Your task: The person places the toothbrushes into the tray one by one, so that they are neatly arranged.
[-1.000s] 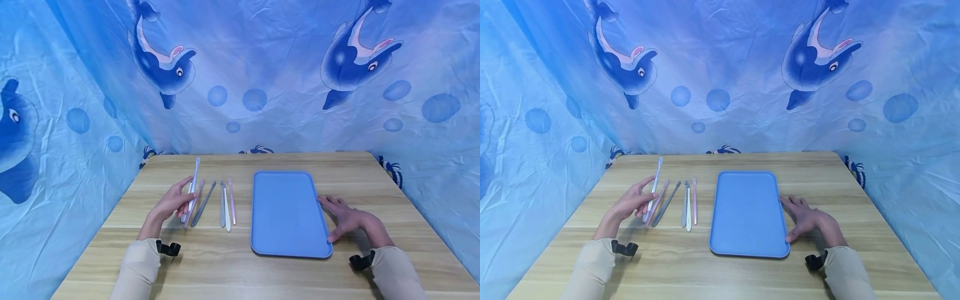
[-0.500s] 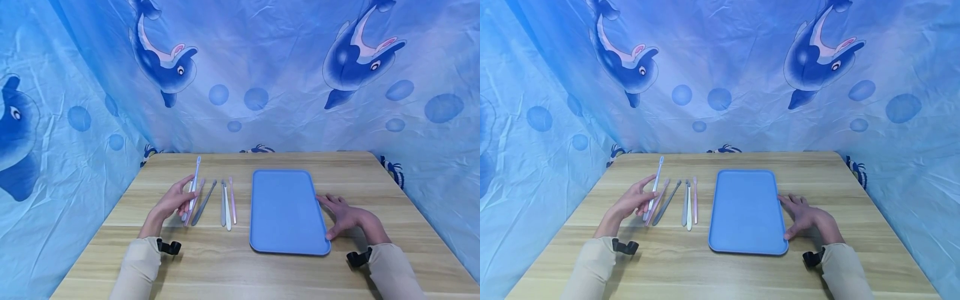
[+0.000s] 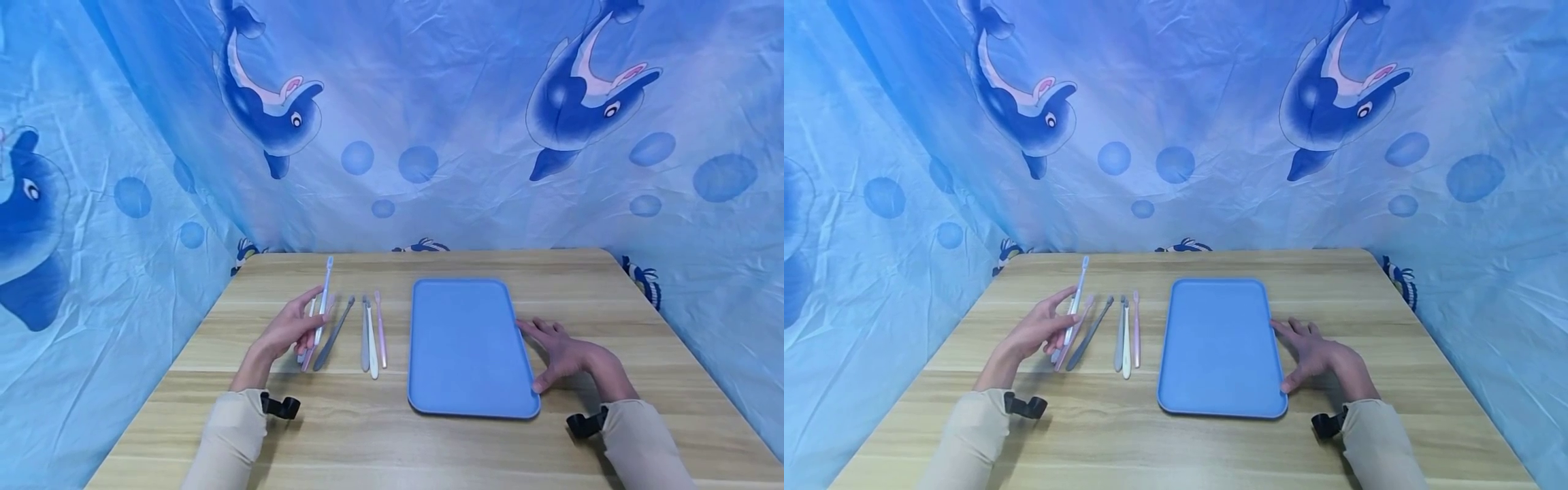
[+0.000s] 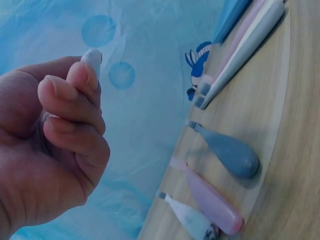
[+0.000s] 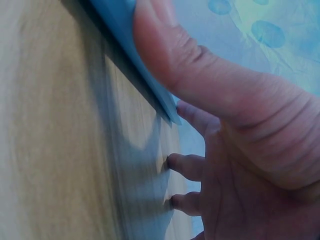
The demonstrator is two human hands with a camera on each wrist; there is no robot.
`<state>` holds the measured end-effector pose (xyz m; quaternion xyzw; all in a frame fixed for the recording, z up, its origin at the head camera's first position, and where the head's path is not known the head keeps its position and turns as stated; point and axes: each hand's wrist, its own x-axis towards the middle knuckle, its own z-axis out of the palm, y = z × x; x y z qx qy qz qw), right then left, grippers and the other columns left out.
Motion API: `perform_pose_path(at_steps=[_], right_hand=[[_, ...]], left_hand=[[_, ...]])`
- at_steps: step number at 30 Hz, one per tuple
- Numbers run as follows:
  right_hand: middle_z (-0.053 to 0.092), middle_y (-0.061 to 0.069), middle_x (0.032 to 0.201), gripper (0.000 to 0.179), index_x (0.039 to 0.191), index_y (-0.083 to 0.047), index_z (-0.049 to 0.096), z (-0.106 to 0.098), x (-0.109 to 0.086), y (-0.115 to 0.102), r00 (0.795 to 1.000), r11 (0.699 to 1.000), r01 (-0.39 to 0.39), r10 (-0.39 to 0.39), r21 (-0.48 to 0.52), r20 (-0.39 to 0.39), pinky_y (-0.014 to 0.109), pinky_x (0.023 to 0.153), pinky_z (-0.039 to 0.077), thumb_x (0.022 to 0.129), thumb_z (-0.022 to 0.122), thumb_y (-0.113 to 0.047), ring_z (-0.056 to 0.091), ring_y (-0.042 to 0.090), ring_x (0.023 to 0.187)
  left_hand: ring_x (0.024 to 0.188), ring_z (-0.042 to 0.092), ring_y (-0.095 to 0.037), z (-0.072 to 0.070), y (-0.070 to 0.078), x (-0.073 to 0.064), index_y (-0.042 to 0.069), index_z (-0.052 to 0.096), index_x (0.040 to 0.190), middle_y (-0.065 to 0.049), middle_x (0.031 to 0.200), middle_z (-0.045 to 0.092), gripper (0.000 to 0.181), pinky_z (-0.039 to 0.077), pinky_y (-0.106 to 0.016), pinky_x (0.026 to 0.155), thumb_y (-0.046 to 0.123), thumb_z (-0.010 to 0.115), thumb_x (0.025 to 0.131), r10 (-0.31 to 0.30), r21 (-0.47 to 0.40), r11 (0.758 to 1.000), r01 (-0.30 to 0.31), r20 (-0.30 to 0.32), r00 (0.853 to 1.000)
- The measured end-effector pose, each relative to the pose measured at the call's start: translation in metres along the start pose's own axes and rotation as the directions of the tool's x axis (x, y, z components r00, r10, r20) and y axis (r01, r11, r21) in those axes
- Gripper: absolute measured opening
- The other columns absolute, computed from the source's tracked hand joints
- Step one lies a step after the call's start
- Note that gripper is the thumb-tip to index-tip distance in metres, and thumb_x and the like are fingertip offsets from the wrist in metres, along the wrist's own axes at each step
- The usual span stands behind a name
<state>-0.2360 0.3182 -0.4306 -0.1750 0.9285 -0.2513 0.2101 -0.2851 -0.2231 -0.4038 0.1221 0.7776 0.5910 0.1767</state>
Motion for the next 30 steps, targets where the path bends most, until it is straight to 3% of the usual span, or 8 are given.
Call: perform_pose_path(at_steps=[7, 30], right_hand=[[0.006, 0.041, 0.159, 0.128, 0.158, -0.007, 0.015, 0.0, -0.003, 0.001, 1.0, 1.0, 0.029, -0.029, -0.003, -0.011, 0.092, 0.095, 0.018, 0.065, 0.09, -0.052, 0.002, 0.074, 0.138], [0.002, 0.041, 0.159, 0.128, 0.159, -0.006, 0.015, -0.001, -0.002, 0.001, 1.0, 1.0, 0.02, -0.02, 0.016, 0.003, 0.093, 0.096, 0.015, 0.065, 0.09, -0.051, 0.0, 0.073, 0.139]], left_hand=[[0.034, 0.05, -0.006, 0.012, 0.007, 0.003, 0.015, 0.007, 0.163, 0.005, 0.047, 0.057, 0.08, 0.04, -0.02, 0.032, 0.016, 0.058, 0.101, 0.023, 0.002, 1.0, -0.023, 0.022, 1.0], [0.034, 0.049, -0.006, 0.06, 0.026, 0.018, 0.017, 0.008, 0.163, 0.004, 0.046, 0.056, 0.079, 0.042, -0.022, 0.033, 0.011, 0.056, 0.1, 0.014, -0.088, 0.996, -0.019, -0.055, 0.998]])
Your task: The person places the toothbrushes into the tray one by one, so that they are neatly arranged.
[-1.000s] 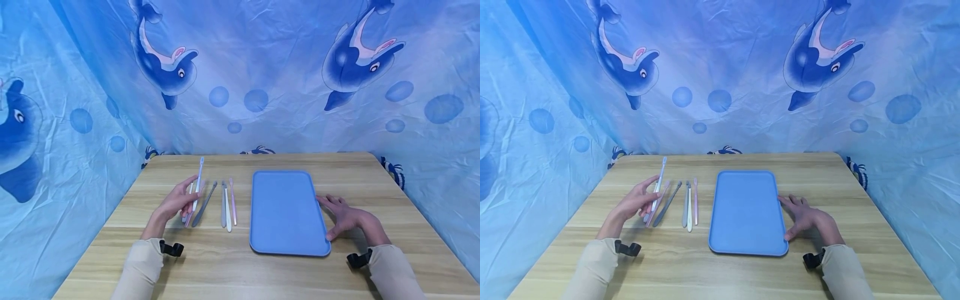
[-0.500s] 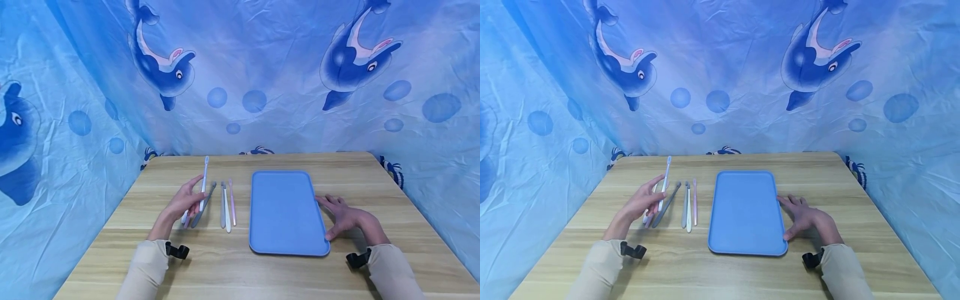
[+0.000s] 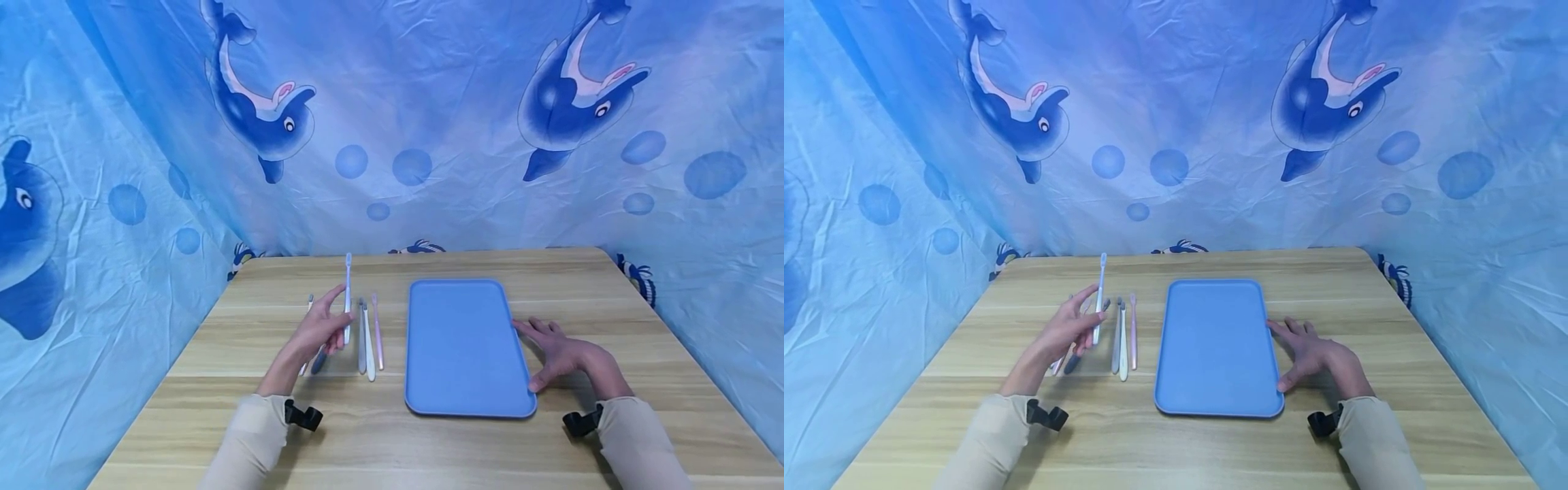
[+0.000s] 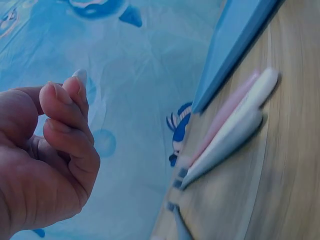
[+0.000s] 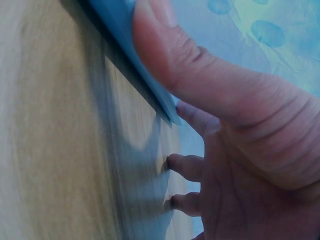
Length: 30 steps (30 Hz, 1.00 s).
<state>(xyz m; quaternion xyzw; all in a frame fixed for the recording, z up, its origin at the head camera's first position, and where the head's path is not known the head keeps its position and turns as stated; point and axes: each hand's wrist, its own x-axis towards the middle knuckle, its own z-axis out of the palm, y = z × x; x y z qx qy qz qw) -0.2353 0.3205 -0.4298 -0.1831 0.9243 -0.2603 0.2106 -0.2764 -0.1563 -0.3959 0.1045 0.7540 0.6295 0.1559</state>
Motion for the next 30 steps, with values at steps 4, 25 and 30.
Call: perform_pose_path(at_steps=[4, 25, 30], right_hand=[[0.002, 0.041, 0.159, 0.129, 0.159, -0.005, 0.015, 0.0, -0.001, 0.0, 1.0, 1.0, 0.003, -0.003, 0.009, 0.003, 0.093, 0.096, 0.014, 0.065, 0.09, -0.052, -0.001, 0.073, 0.139], [0.002, 0.04, 0.16, 0.13, 0.16, -0.007, 0.014, 0.0, 0.002, 0.005, 1.0, 1.0, -0.009, 0.009, 0.006, 0.004, 0.092, 0.098, 0.013, 0.065, 0.09, -0.052, -0.002, 0.071, 0.14], [0.002, 0.04, 0.16, 0.13, 0.16, -0.008, 0.014, 0.0, 0.001, 0.005, 1.0, 1.0, -0.014, 0.014, 0.005, 0.001, 0.092, 0.097, 0.012, 0.064, 0.09, -0.052, -0.002, 0.072, 0.14]], left_hand=[[0.034, 0.049, -0.006, 0.011, 0.003, 0.002, 0.018, 0.008, 0.163, 0.004, 0.046, 0.057, 0.078, 0.042, -0.022, 0.033, 0.012, 0.055, 0.101, 0.003, -0.017, 1.0, -0.003, 0.004, 1.0], [0.033, 0.048, -0.008, 0.063, 0.006, 0.016, 0.016, 0.009, 0.162, 0.003, 0.046, 0.057, 0.078, 0.043, -0.023, 0.034, 0.013, 0.056, 0.101, -0.007, 0.0, 1.0, 0.007, 0.045, 0.999], [0.033, 0.049, -0.007, 0.075, 0.009, 0.02, 0.017, 0.006, 0.162, 0.003, 0.047, 0.057, 0.078, 0.044, -0.023, 0.034, 0.011, 0.054, 0.101, -0.002, -0.034, 0.999, 0.004, 0.074, 0.997]])
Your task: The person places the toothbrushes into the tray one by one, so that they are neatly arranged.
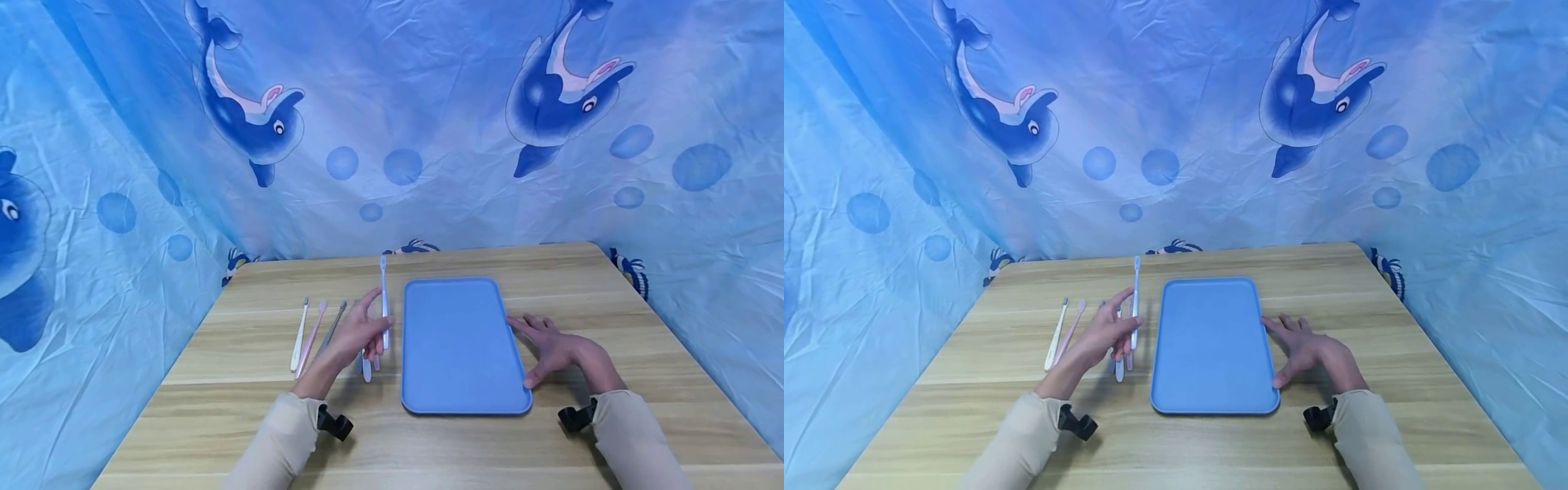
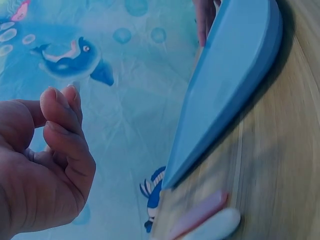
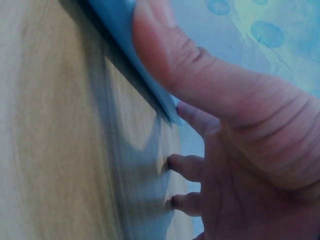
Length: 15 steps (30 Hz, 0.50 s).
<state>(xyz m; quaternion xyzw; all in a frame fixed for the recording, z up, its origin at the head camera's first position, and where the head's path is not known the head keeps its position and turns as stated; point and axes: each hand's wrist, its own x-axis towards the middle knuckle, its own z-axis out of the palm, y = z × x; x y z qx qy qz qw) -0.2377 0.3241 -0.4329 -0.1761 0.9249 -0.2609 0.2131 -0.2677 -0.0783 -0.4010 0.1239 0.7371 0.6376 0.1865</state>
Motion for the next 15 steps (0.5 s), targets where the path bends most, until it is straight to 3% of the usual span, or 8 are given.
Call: perform_pose_path(at_steps=[15], right_hand=[[0.001, 0.04, 0.16, 0.13, 0.16, -0.008, 0.014, 0.005, -0.004, -0.003, 1.0, 1.0, -0.006, 0.006, 0.016, -0.006, 0.092, 0.098, 0.012, 0.064, 0.09, -0.053, -0.003, 0.072, 0.14]], left_hand=[[0.034, 0.049, -0.009, 0.032, 0.002, 0.005, 0.019, 0.009, 0.162, 0.001, 0.047, 0.057, 0.077, 0.043, -0.025, 0.035, 0.016, 0.056, 0.101, -0.003, 0.005, 1.0, 0.003, 0.023, 1.0]])
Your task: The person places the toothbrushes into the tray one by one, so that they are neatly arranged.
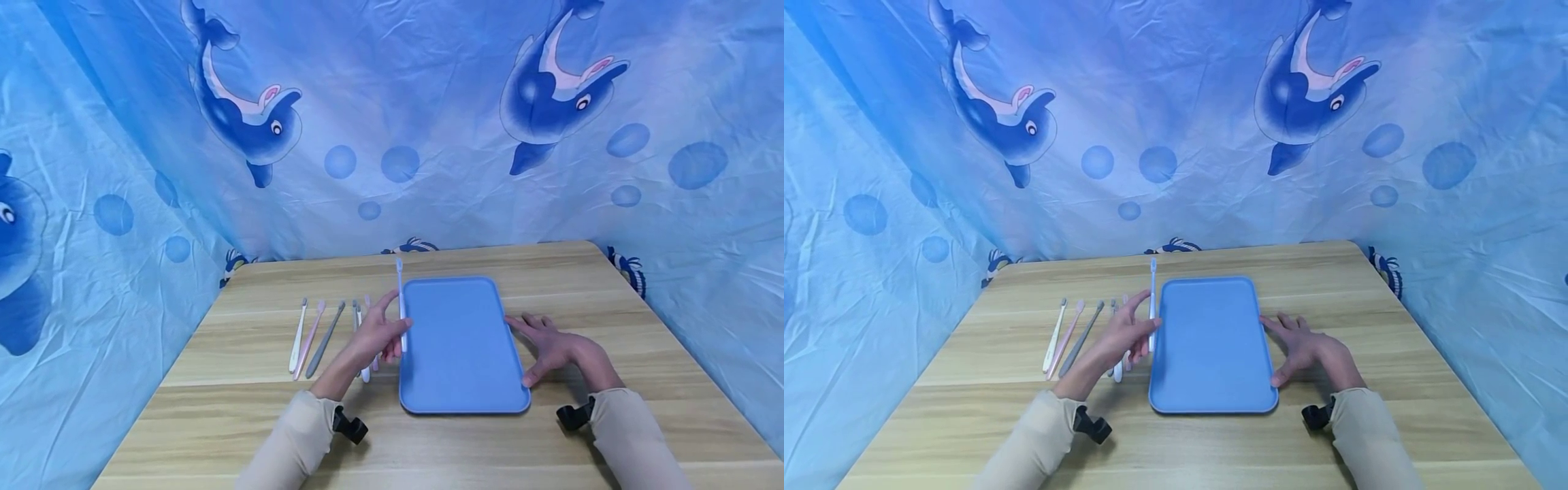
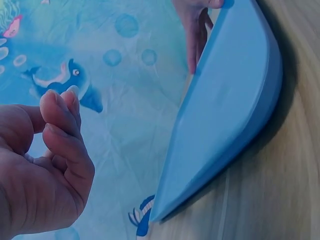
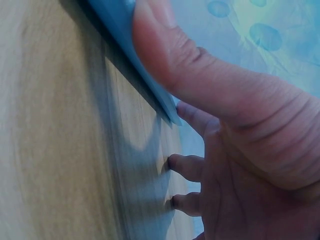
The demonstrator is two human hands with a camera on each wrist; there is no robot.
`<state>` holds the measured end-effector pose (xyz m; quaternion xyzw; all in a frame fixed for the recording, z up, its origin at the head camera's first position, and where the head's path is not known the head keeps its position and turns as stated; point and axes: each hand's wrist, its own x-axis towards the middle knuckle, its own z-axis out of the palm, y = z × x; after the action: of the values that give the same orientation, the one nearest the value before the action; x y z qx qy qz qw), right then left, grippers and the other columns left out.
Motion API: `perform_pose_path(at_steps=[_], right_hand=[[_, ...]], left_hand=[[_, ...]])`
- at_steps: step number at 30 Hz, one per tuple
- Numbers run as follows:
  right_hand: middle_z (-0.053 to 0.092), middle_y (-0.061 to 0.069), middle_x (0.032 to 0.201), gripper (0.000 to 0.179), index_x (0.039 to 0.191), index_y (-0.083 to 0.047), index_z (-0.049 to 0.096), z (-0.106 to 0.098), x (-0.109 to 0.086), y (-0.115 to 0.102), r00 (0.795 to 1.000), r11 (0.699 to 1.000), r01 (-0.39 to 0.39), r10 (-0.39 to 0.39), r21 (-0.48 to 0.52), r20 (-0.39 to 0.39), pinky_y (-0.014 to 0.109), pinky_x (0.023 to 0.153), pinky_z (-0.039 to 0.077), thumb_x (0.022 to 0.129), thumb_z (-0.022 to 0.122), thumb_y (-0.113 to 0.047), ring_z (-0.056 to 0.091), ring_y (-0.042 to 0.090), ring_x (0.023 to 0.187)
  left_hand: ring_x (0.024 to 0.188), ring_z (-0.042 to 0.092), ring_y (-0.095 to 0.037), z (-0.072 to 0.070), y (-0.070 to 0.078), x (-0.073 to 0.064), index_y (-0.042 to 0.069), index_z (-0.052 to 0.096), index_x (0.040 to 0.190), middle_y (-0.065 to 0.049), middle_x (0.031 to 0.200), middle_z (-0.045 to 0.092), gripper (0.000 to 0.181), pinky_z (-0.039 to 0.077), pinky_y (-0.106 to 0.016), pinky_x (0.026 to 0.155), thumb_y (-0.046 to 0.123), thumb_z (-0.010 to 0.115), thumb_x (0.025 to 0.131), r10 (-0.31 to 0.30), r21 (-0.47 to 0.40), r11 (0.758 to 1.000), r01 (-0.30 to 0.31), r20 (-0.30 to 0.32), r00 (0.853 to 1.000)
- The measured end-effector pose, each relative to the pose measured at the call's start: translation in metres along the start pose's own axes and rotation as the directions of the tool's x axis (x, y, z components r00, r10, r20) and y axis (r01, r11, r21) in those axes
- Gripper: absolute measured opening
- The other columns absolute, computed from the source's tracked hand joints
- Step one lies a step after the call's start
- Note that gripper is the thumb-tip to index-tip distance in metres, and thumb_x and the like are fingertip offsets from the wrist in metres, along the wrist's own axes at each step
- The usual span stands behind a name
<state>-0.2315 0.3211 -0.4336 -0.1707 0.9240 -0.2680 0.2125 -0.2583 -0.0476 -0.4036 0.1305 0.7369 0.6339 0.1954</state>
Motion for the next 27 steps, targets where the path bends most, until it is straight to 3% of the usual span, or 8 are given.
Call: perform_pose_path(at_steps=[8, 15, 27], right_hand=[[0.001, 0.04, 0.16, 0.131, 0.16, -0.008, 0.013, 0.001, 0.0, 0.003, 1.0, 1.0, 0.005, -0.005, -0.008, -0.002, 0.092, 0.098, 0.013, 0.064, 0.09, -0.053, -0.002, 0.072, 0.14], [0.002, 0.04, 0.16, 0.131, 0.16, -0.009, 0.013, 0.002, 0.0, 0.005, 1.0, 1.0, 0.001, -0.001, -0.018, -0.004, 0.092, 0.099, 0.013, 0.064, 0.09, -0.055, -0.002, 0.071, 0.141], [0.001, 0.039, 0.16, 0.132, 0.16, -0.01, 0.012, 0.003, 0.002, 0.005, 1.0, 0.999, -0.024, 0.024, -0.021, -0.009, 0.091, 0.099, 0.012, 0.063, 0.09, -0.055, -0.003, 0.071, 0.141]], left_hand=[[0.034, 0.05, -0.009, 0.021, -0.005, 0.006, 0.021, 0.012, 0.162, 0.0, 0.048, 0.058, 0.078, 0.042, -0.024, 0.034, 0.018, 0.059, 0.1, -0.003, 0.022, 1.0, 0.003, 0.007, 1.0], [0.034, 0.05, -0.009, 0.041, -0.009, 0.013, 0.023, 0.012, 0.162, 0.0, 0.048, 0.057, 0.077, 0.041, -0.023, 0.034, 0.019, 0.059, 0.1, -0.04, 0.011, 0.999, 0.04, 0.015, 0.999], [0.034, 0.05, -0.009, 0.08, -0.016, 0.025, 0.019, 0.014, 0.162, 0.0, 0.049, 0.057, 0.077, 0.04, -0.022, 0.033, 0.019, 0.06, 0.1, -0.012, -0.026, 1.0, 0.014, 0.057, 0.998]])
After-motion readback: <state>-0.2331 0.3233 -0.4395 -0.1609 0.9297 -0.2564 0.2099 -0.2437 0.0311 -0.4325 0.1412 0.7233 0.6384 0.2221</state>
